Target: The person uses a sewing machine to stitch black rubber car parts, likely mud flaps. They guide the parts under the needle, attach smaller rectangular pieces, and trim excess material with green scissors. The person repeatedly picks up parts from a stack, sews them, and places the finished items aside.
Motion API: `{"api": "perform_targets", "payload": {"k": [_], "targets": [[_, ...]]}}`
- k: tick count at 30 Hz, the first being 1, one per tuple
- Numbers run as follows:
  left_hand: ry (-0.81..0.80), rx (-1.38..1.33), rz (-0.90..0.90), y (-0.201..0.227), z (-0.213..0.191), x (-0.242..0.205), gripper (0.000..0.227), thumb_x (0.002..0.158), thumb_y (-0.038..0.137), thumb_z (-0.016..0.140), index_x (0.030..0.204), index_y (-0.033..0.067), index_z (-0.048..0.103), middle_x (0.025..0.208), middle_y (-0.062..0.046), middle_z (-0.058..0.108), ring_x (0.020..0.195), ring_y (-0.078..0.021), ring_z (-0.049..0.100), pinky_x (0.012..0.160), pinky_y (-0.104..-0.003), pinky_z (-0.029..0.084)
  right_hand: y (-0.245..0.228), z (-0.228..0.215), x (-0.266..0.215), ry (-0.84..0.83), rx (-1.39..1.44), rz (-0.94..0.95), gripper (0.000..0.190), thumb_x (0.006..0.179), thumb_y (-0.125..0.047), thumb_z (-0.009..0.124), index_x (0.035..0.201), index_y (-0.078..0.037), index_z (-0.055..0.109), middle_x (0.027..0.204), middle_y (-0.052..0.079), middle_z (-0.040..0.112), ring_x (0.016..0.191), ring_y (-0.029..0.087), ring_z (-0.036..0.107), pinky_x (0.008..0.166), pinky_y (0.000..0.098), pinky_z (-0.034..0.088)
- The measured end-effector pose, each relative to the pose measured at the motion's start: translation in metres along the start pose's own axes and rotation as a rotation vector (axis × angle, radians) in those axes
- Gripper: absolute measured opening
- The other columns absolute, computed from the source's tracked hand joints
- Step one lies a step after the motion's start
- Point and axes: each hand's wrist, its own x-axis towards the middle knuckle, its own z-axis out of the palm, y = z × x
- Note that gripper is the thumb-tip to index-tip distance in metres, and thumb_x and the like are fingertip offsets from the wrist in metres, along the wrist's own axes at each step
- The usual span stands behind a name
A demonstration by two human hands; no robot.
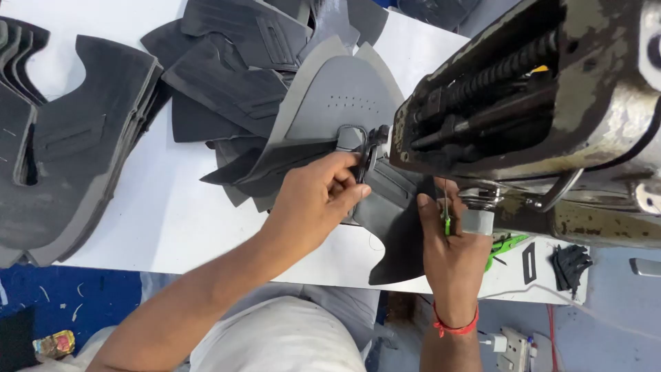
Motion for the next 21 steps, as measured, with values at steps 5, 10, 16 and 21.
{"api": "perform_targets", "payload": {"k": [5,10,16,21], "targets": [[0.007,0.031,0.038,-0.002,-0.001,0.002,0.026,0.091,0.013,0.076,0.110,0.0005,0.066,0.076,-0.004,0.070,0.061,-0.0095,0.060,0.054,-0.027,0.049,0.001,0.001,0.004,-0.011,0.024,-0.045,0.027,0.099,-0.005,0.072,0.121,0.010,0.066,0.101,0.005,0.069,0.090,0.010,0.057,0.084,0.0254,0.049],[0.011,0.027,0.026,-0.003,0.001,0.005,0.023,0.089,0.013,0.077,0.106,0.0003,0.067,0.077,-0.004,0.070,0.059,-0.0093,0.061,0.053,-0.027,0.049,0.014,-0.003,0.001,-0.018,-0.062,-0.011,0.021,0.101,-0.009,0.074,0.111,0.009,0.068,0.090,0.005,0.066,0.086,0.010,0.056,0.084,0.0241,0.049],[-0.012,0.115,0.039,-0.003,-0.010,0.019,0.020,0.087,0.015,0.078,0.094,-0.0013,0.069,0.076,-0.004,0.073,0.063,-0.0077,0.065,0.058,-0.027,0.052,0.008,-0.001,-0.009,-0.085,-0.122,0.123,0.042,0.097,-0.012,0.074,0.137,-0.001,0.067,0.084,0.004,0.065,0.080,0.008,0.051,0.076,0.0216,0.047],[-0.198,0.132,0.002,0.007,-0.030,0.035,0.014,0.088,0.012,0.073,0.096,0.0002,0.072,0.075,-0.007,0.071,0.067,-0.0116,0.063,0.063,-0.029,0.051,-0.005,0.018,-0.038,-0.197,0.305,0.076,0.045,0.093,0.001,0.071,0.137,0.001,0.061,0.111,-0.003,0.068,0.092,0.004,0.060,0.080,0.0175,0.051]]}}
